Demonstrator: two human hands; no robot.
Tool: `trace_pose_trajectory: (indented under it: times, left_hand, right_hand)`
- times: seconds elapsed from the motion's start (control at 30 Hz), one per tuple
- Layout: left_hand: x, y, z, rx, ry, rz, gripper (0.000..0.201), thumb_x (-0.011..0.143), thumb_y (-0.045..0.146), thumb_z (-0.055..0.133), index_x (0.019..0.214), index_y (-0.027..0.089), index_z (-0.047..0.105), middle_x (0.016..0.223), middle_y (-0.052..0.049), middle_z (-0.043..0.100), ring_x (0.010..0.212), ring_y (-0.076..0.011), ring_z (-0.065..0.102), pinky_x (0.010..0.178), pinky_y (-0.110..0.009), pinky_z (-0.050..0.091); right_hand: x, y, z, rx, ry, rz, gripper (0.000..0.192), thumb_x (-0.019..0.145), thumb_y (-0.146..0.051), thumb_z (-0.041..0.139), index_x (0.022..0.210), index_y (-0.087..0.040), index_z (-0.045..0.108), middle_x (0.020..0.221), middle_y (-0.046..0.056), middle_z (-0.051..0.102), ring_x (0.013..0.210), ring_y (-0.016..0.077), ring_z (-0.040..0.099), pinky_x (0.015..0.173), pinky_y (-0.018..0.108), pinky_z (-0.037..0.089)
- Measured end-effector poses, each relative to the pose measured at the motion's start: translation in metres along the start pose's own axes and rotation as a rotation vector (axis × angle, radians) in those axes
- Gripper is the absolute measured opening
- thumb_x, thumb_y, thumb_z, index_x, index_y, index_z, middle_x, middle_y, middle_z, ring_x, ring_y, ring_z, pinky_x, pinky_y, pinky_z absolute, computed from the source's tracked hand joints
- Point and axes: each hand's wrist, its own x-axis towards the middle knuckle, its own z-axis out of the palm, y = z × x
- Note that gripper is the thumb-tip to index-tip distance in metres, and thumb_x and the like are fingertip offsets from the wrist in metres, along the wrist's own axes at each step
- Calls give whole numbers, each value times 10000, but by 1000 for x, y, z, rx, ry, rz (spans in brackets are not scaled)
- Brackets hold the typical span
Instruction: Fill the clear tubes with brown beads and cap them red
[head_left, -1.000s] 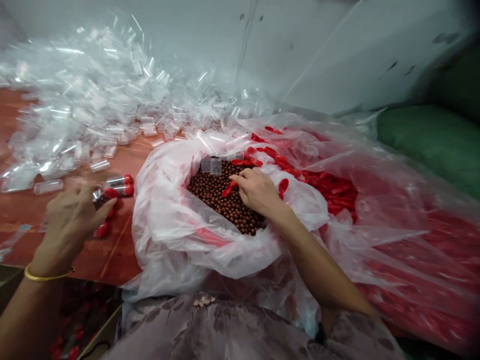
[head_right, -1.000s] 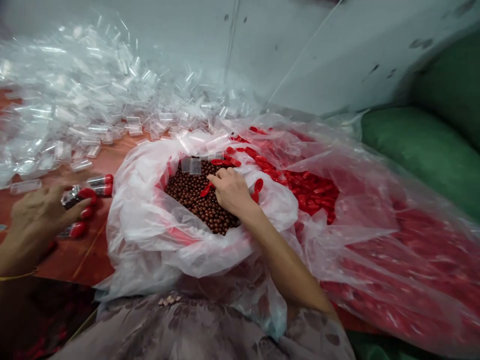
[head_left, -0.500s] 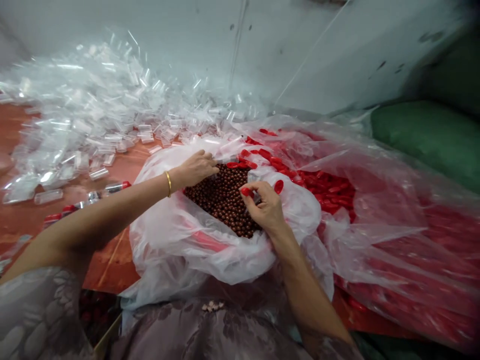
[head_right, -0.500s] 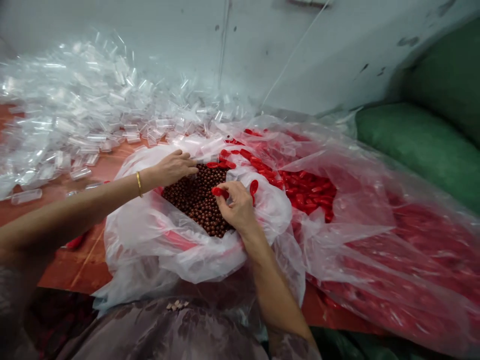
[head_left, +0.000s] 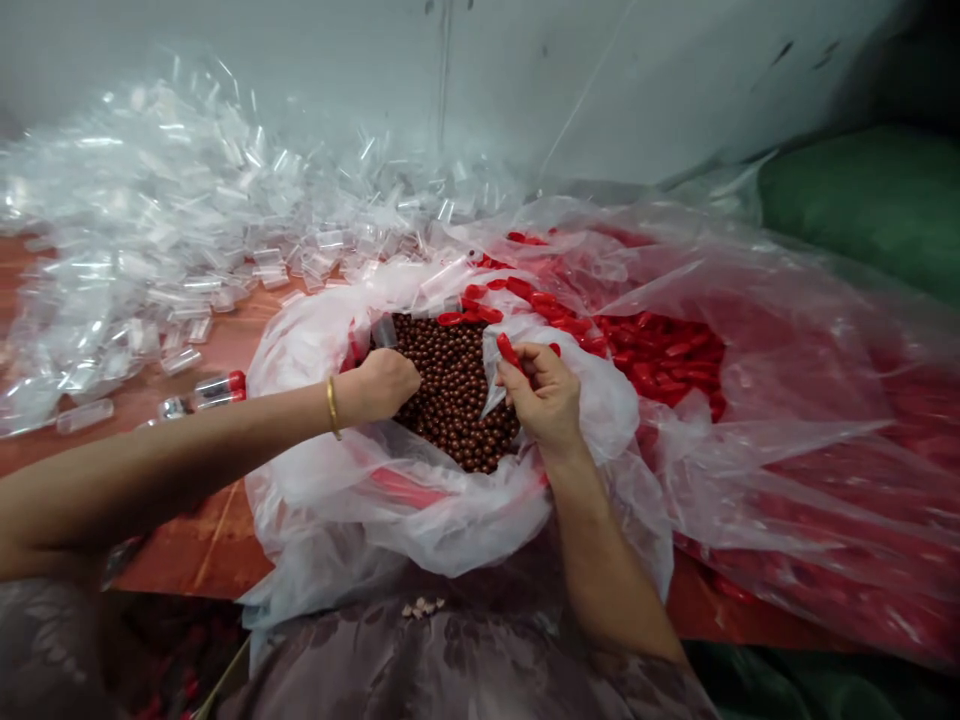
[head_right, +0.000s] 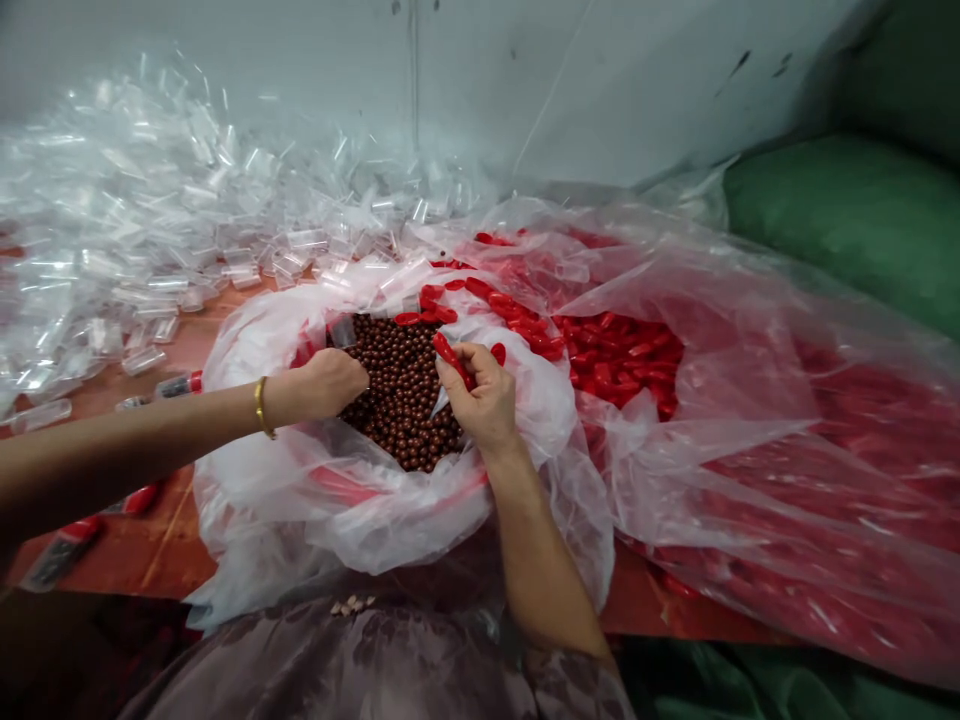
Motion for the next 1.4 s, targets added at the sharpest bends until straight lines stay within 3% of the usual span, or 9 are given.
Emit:
trace_pose_trajectory:
  times: [0.1,0.23,0.47,0.6,0.77,0.97,1.07,1.2,1.4]
  left_hand:
    - [25,8,3,-75,-84,-64,194,728,18,540,760,90,717,785,-158,716,735,-228,672,628,-288,449]
    - [37,2,9,-376,-13,-189,157,704,81,574,790,96,703,787,-122,705,773,-246,667,676,-307,485]
    - [13,-15,20,-1552,163,-88,328,654,107,668,979,132,631,943,-18,682,841,-117,611,823,-266,474]
    - [-3,-6,16,-1929,214,-70,381,596,151,797,910,137,580,875,1,650,813,-104,596,805,-267,468]
    - [-18,2,19,-2010,252,-104,397,623,276,836,881,126,574,833,0,641,776,-96,594,794,-264,472]
    - [-28,9,33,-1985,200,13,459,673,433,795,912,122,556,824,-15,604,713,-108,579,689,-278,495]
    - [-30,12,33,-1923,310,61,436,703,434,771,933,128,560,849,-18,593,753,-111,562,702,-263,472]
    - [-33,15,32,-1798,594,-64,401,718,395,764,958,132,579,884,-18,590,813,-112,528,750,-245,424]
    - [-34,15,29,-1854,473,-36,437,703,452,757,931,133,565,852,-5,550,766,-105,501,696,-243,413]
  right_hand:
    - [0,-1,0,-5,-3,-1,197,818,-405,604,887,-221,588,612,-50,553,457,88,435,443,241,336]
    - [0,1,0,-5,8,3,204,815,-404,607,892,-216,591,614,-49,560,456,85,436,446,240,339]
    - [4,9,-1,-49,21,-62,181,820,-373,603,897,-210,620,664,-37,592,560,109,528,541,258,427]
    - [4,7,-1,-155,78,-271,124,806,-325,631,806,-210,679,786,10,596,707,144,563,600,281,453]
    - [-1,-5,2,-229,91,-329,141,808,-333,639,812,-215,716,685,-1,558,642,136,535,612,295,460]
    - [-3,-23,13,279,64,112,281,761,-478,659,790,-201,628,442,-91,470,328,75,410,345,209,320]
    - [-2,-31,21,431,8,214,322,684,-471,730,747,-205,559,483,-86,549,313,83,479,317,193,359]
    - [-4,-38,29,382,-89,235,341,689,-467,738,768,-206,534,606,-49,657,393,95,579,391,198,473]
    - [-12,-36,31,188,-176,142,267,762,-419,686,894,-221,564,696,-47,641,511,92,612,524,223,518]
